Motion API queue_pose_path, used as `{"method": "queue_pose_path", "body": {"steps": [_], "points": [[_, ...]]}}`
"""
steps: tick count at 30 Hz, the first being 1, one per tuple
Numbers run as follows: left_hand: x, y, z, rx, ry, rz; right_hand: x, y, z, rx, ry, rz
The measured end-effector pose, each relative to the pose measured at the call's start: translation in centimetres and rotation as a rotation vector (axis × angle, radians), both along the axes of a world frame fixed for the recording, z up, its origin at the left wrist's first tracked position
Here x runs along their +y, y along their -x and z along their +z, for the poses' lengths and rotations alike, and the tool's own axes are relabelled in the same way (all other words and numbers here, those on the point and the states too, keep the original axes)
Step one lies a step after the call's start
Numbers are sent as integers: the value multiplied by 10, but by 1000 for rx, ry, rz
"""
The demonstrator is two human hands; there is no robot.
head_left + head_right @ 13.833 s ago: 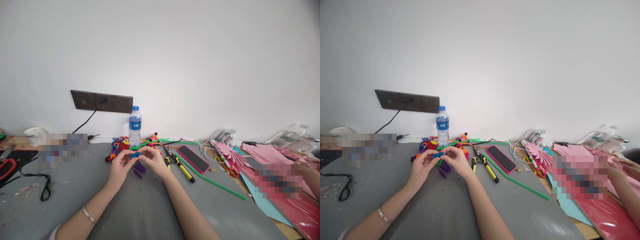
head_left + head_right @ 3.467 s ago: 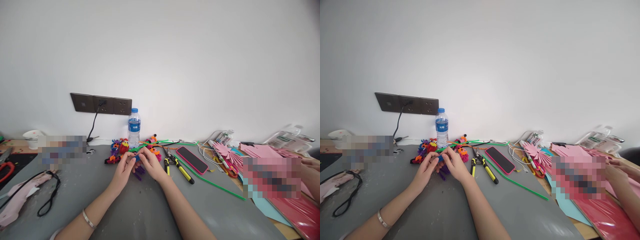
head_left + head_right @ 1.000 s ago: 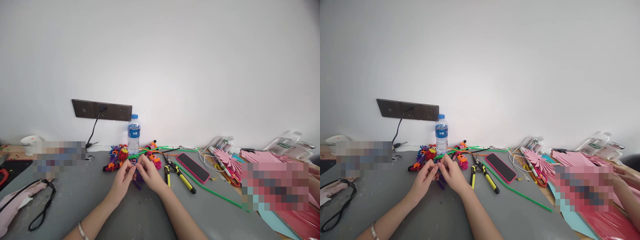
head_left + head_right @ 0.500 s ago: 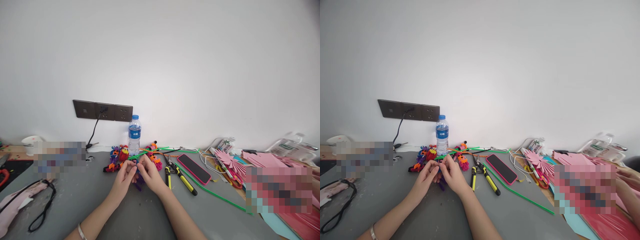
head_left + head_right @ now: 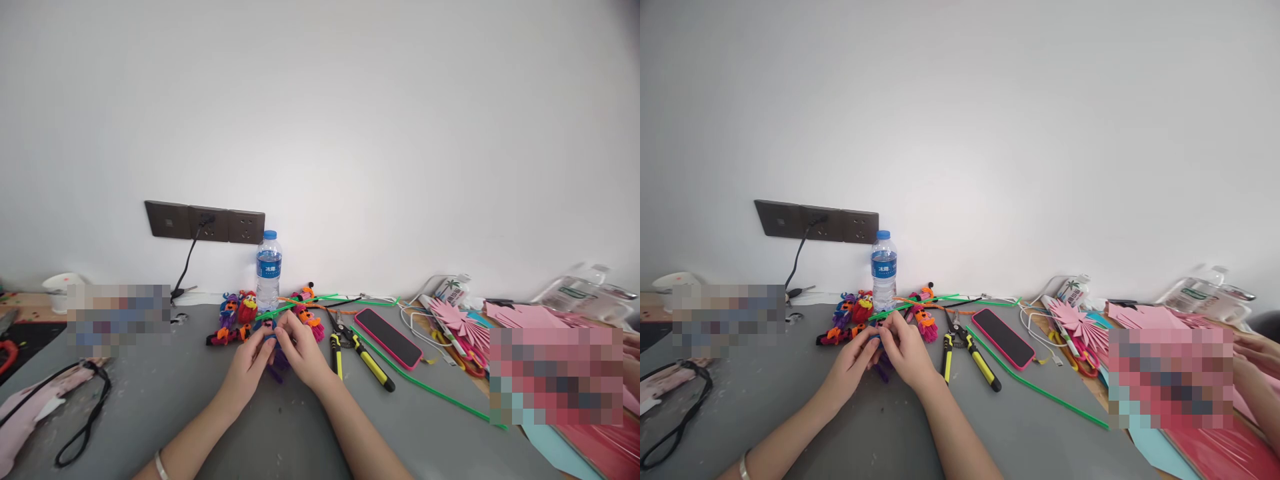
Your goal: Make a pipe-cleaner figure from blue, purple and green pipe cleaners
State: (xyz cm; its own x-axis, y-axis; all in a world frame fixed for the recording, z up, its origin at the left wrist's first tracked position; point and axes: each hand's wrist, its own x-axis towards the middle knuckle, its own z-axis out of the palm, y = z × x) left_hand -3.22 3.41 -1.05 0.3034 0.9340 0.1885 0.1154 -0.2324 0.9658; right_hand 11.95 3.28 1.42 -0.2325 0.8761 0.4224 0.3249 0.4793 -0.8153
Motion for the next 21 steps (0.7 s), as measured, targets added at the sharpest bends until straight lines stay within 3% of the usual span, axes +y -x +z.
{"method": "queue_pose_path", "body": {"steps": [10,21], "points": [[0,0,1,-20,3,16,0,3,0,-37,21,-3],[2,-2,10,-320,113,101,-3,1,3,-23,-68,-38]]}}
